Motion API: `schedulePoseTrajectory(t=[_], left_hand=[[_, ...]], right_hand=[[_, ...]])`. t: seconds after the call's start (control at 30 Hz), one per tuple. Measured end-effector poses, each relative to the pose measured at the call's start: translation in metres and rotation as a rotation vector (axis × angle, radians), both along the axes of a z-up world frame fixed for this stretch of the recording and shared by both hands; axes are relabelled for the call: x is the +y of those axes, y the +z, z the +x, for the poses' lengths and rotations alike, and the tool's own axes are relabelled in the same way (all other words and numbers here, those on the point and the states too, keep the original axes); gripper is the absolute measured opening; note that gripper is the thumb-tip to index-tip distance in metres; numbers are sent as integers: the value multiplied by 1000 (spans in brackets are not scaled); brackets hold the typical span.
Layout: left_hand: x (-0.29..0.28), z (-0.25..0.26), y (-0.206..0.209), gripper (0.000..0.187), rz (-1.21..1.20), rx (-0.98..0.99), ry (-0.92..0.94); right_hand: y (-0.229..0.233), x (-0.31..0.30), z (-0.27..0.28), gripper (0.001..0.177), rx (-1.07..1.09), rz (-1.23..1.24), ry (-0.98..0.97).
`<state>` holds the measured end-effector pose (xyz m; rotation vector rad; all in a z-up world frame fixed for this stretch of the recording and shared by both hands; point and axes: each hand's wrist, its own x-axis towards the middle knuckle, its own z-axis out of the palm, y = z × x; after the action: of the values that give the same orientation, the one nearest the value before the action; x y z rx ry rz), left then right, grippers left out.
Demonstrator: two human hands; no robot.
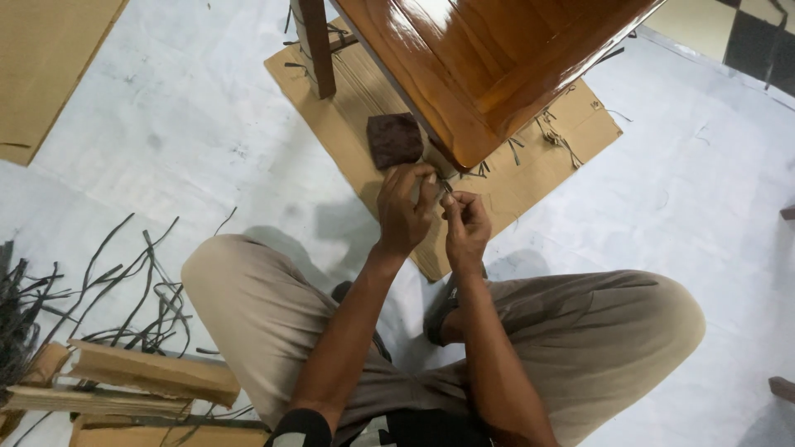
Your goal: The recorder is wrapping the legs of a wooden chair with protective padding and securing it with string.
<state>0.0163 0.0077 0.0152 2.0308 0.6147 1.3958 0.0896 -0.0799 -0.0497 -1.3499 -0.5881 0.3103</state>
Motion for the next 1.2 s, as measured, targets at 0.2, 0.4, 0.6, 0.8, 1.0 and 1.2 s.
schedulePoseTrajectory(t=[0.2,0.4,0.6,0.8,1.0,1.2], left_hand=[[1,2,-1,16,-18,-12,5],[2,2,2,13,1,3,19],[-1,-1,-8,12,-44,-17,-34],[-3,-3,-40,15,-163,-38,-73],[-6,-14,-61,18,-391,-14,-31],[-1,-29,-127,40,-666,418,18]], right_hand=[[0,2,-10,10,-30,-13,-6],[-9,0,-11,10,6,-31,19],[-25,-1,-15,8,23,-69,16],[-58,-9,-9,14,-10,-288,29],[-150,-6,-13,17,160,-386,144],[-205,-5,-22,13,281,-629,189]])
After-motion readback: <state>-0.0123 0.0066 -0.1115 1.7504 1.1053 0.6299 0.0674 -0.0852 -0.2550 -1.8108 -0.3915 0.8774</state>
